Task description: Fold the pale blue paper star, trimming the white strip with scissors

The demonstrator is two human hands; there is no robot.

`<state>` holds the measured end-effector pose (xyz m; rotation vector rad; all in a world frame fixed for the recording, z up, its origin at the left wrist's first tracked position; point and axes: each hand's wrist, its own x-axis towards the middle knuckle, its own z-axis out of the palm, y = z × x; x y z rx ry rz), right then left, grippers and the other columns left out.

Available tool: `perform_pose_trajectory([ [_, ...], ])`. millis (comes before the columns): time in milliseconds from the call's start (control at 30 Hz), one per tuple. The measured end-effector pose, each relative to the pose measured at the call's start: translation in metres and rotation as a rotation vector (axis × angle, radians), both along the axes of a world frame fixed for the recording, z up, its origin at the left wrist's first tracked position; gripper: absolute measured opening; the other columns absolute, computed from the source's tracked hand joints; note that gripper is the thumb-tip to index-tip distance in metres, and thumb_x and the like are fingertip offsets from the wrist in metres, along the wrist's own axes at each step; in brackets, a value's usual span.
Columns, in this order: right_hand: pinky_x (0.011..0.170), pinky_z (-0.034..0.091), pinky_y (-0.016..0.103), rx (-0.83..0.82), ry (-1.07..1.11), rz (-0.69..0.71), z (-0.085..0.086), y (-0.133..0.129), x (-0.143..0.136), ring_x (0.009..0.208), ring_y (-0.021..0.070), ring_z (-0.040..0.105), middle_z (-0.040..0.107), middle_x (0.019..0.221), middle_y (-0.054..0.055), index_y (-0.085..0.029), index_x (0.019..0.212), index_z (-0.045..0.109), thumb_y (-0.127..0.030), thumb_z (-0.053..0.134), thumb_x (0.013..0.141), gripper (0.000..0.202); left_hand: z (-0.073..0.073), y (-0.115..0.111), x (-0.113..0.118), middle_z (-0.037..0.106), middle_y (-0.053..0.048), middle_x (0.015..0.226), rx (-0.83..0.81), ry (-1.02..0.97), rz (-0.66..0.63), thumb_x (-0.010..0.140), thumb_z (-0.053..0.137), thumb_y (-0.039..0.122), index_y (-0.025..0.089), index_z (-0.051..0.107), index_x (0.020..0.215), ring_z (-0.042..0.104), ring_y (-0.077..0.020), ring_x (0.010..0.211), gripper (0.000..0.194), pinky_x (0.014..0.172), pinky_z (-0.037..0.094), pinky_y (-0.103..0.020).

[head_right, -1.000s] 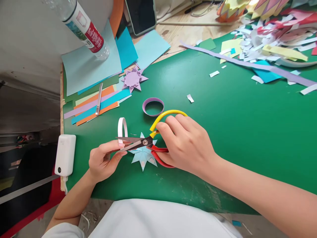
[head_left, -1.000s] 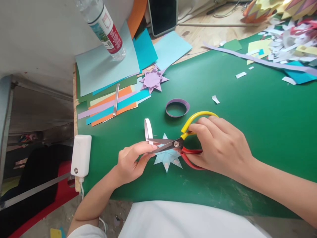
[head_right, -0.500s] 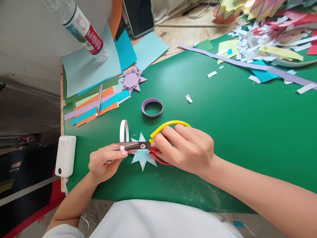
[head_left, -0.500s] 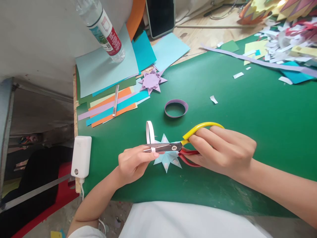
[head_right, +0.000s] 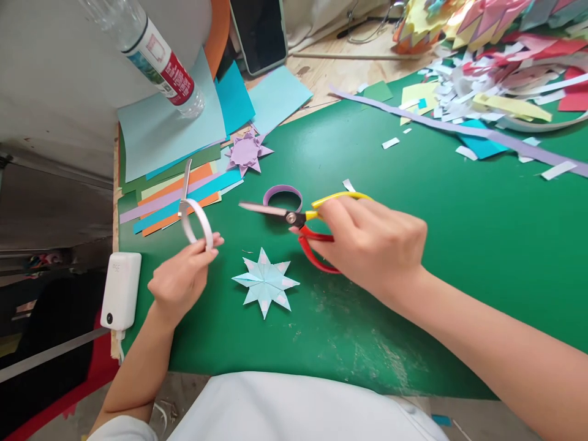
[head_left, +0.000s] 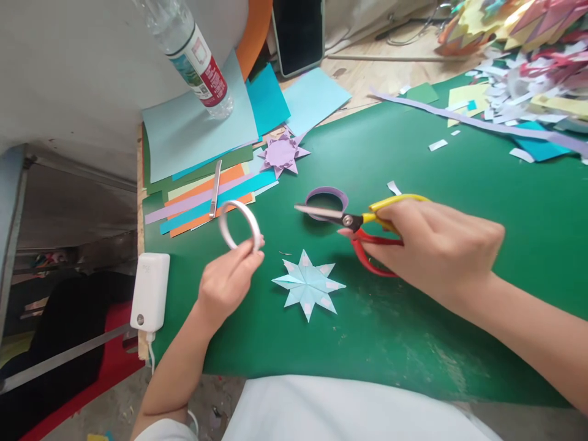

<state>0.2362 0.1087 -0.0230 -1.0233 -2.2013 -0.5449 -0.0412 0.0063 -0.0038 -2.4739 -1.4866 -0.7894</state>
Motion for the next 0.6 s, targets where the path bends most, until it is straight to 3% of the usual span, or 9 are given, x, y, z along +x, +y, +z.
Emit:
perform_pose_trajectory([
  [100,0.042,0.015,0.021,-0.083,-0.074,-0.179,-0.006,0.009,0.005,0.053,0.0113,0.055,0.061,0.058,0.0,-0.018,0.079,0.055,-0.045,0.054,0.082,0.027,-0.005,0.01,-0.024,0.076,-0.011,0.104,0.112,0.286,0.167,0.087,0.059,0.004,0.013,0.067,0.099,0.074,-0.0213,0.092,0.016,0.074,0.057,-0.023],
  [200,0.045,0.009,0.023,-0.296,-0.176,-0.356,-0.005,0.01,0.007,0.054,0.0148,0.053,0.063,0.066,0.005,-0.016,0.087,0.057,-0.052,0.047,0.083,0.038,-0.008,0.018,-0.039,0.076,-0.011,0.102,0.114,0.373,0.24,0.088,0.057,0.005,0.014,0.067,0.096,0.074,-0.0208,0.089,0.016,0.074,0.055,-0.024],
  [333,0.049,0.01,0.025,-0.638,-0.262,-0.451,0.007,0.006,0.004,0.055,0.0131,0.047,0.063,0.076,0.01,-0.013,0.092,0.055,-0.054,0.044,0.088,0.042,-0.009,0.023,-0.039,0.074,-0.009,0.108,-0.037,0.295,0.251,0.09,0.053,0.008,0.017,0.067,0.099,0.071,-0.0212,0.096,0.019,0.082,0.054,-0.028],
  [433,0.05,0.012,0.027,-0.778,-0.271,-0.482,0.016,0.005,0.001,0.056,0.0133,0.046,0.063,0.082,0.012,-0.013,0.095,0.055,-0.054,0.042,0.09,0.043,-0.006,0.022,-0.029,0.069,-0.012,0.114,-0.114,0.197,0.213,0.089,0.057,0.013,0.017,0.066,0.104,0.067,-0.0233,0.102,0.018,0.086,0.053,-0.033],
  [533,0.052,0.012,0.028,-0.846,-0.281,-0.514,0.02,0.005,-0.001,0.059,0.0146,0.048,0.062,0.085,0.013,-0.012,0.097,0.055,-0.053,0.039,0.091,0.045,-0.003,0.018,-0.013,0.068,-0.01,0.097,-0.093,0.101,0.186,0.086,0.061,0.013,0.019,0.065,0.104,0.065,-0.0202,0.089,0.02,0.077,0.052,-0.03],
  [600,0.052,0.013,0.028,-0.873,-0.288,-0.519,0.021,0.005,-0.002,0.06,0.0148,0.049,0.061,0.086,0.014,-0.012,0.098,0.054,-0.053,0.037,0.092,0.046,-0.001,0.012,-0.002,0.067,-0.005,0.081,-0.162,0.019,0.153,0.087,0.06,0.014,0.018,0.064,0.104,0.062,-0.016,0.074,0.018,0.069,0.05,-0.026],
])
